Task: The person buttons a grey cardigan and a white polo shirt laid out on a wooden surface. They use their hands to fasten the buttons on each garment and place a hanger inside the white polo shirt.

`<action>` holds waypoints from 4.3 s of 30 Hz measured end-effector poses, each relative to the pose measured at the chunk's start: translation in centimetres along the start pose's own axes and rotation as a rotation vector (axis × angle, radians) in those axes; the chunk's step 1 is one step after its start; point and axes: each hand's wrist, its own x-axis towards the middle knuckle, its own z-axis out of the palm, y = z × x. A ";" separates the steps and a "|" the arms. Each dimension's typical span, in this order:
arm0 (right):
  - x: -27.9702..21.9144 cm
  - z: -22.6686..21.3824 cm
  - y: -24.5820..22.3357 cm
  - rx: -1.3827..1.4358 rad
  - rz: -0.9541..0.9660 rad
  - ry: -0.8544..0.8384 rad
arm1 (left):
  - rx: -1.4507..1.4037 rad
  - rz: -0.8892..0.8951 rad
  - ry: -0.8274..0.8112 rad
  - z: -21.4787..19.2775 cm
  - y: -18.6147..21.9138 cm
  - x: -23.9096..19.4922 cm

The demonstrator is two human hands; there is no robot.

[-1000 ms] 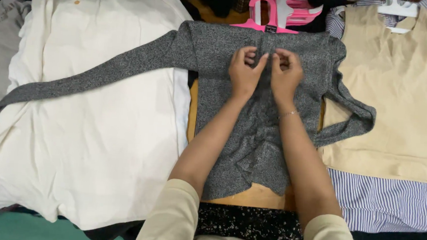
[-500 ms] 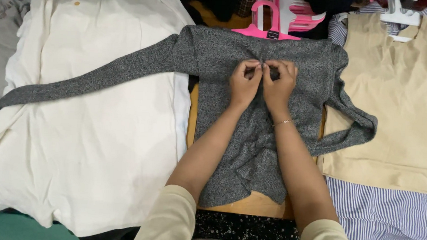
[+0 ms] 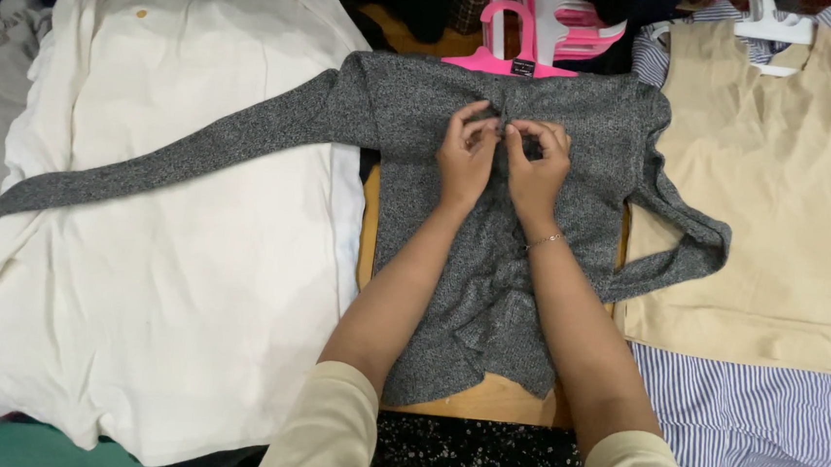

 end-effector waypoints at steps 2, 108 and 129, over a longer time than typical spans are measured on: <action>0.0 -0.1 0.1 0.003 0.004 -0.005 | -0.065 -0.020 -0.028 -0.3 0.2 0.2; -9.2 -10.7 -7.7 -0.089 0.379 -0.685 | 0.362 -0.470 -0.525 -10.7 5.8 -10.8; -9.7 -10.6 -7.5 0.153 0.598 -0.576 | 0.144 -0.494 -0.505 -9.9 8.8 -12.0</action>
